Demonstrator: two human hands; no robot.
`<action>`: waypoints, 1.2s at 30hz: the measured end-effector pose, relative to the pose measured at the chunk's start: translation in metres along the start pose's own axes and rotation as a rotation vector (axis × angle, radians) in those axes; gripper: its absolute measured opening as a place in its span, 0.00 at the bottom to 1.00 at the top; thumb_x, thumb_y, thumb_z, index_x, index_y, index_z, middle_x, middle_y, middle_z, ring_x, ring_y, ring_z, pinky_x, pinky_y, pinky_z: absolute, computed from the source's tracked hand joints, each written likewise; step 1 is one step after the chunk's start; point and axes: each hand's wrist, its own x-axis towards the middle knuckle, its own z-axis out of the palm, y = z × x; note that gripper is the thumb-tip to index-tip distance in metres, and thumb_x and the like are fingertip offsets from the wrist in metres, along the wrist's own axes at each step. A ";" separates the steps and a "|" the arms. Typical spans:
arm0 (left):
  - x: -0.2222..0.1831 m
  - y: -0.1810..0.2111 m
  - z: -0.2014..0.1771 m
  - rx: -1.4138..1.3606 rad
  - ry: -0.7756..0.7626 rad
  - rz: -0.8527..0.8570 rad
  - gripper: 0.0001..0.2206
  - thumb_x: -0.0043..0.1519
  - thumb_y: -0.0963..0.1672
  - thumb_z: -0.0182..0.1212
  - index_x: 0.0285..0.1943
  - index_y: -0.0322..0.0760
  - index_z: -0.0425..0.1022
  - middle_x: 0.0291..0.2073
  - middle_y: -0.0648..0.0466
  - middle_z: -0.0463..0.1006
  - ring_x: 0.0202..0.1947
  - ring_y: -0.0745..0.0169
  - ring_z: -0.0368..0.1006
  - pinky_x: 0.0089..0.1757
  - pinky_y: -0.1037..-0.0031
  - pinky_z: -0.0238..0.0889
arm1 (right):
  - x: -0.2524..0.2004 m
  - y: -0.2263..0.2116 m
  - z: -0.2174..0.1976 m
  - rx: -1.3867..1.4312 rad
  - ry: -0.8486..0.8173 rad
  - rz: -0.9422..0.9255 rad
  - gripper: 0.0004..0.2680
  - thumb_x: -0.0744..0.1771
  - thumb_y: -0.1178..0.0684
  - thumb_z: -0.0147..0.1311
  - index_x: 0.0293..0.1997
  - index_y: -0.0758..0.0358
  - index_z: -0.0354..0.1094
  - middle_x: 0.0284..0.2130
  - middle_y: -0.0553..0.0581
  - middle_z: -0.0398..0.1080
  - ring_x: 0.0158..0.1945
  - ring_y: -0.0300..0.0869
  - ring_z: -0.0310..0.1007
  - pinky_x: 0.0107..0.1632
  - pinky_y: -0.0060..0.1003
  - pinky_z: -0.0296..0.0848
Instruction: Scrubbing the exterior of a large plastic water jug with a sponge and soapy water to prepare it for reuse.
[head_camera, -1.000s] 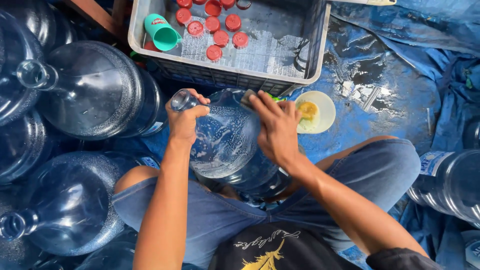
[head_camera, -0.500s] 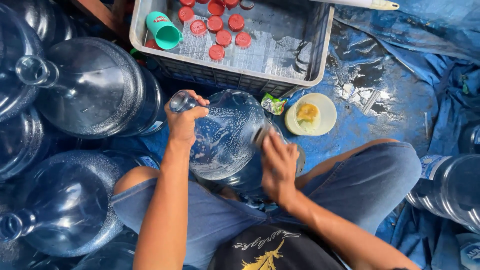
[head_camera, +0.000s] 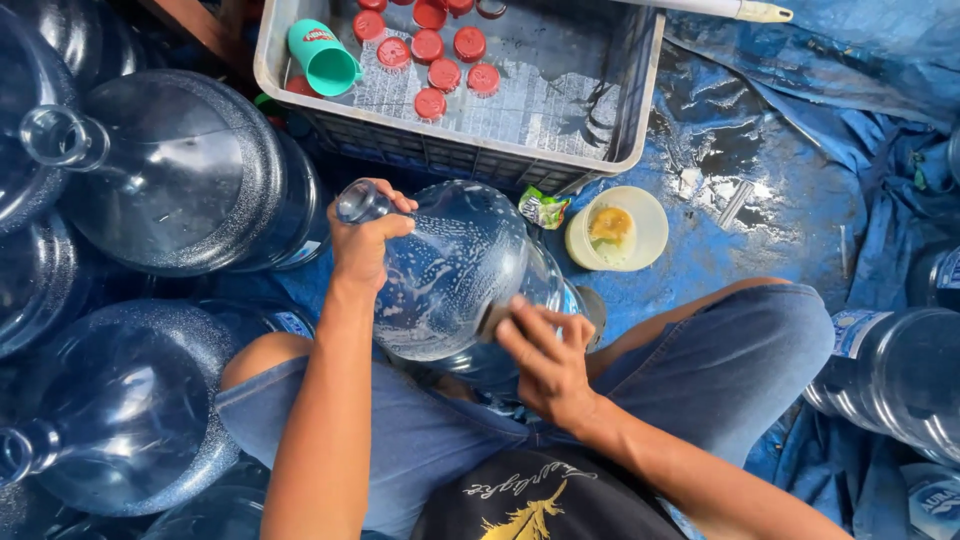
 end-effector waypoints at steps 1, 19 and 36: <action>0.000 0.000 0.001 0.001 -0.002 0.001 0.17 0.37 0.31 0.67 0.34 0.31 0.73 0.23 0.44 0.76 0.35 0.52 0.81 0.42 0.65 0.75 | 0.008 0.005 -0.002 0.000 0.002 0.000 0.19 0.62 0.60 0.49 0.57 0.48 0.76 0.61 0.55 0.72 0.52 0.54 0.71 0.51 0.45 0.58; -0.003 0.002 0.007 -0.037 -0.049 0.004 0.17 0.36 0.31 0.66 0.33 0.31 0.72 0.22 0.44 0.76 0.34 0.50 0.81 0.41 0.66 0.73 | 0.123 0.067 -0.001 -0.109 -0.462 0.005 0.26 0.62 0.61 0.42 0.68 0.39 0.66 0.62 0.51 0.70 0.51 0.56 0.64 0.49 0.52 0.61; 0.001 0.000 0.001 -0.027 -0.072 0.011 0.17 0.36 0.31 0.66 0.34 0.31 0.73 0.23 0.43 0.77 0.35 0.49 0.81 0.41 0.65 0.73 | 0.133 0.013 -0.016 -0.101 -0.602 -0.079 0.25 0.63 0.58 0.43 0.67 0.33 0.66 0.63 0.44 0.69 0.52 0.49 0.62 0.51 0.46 0.57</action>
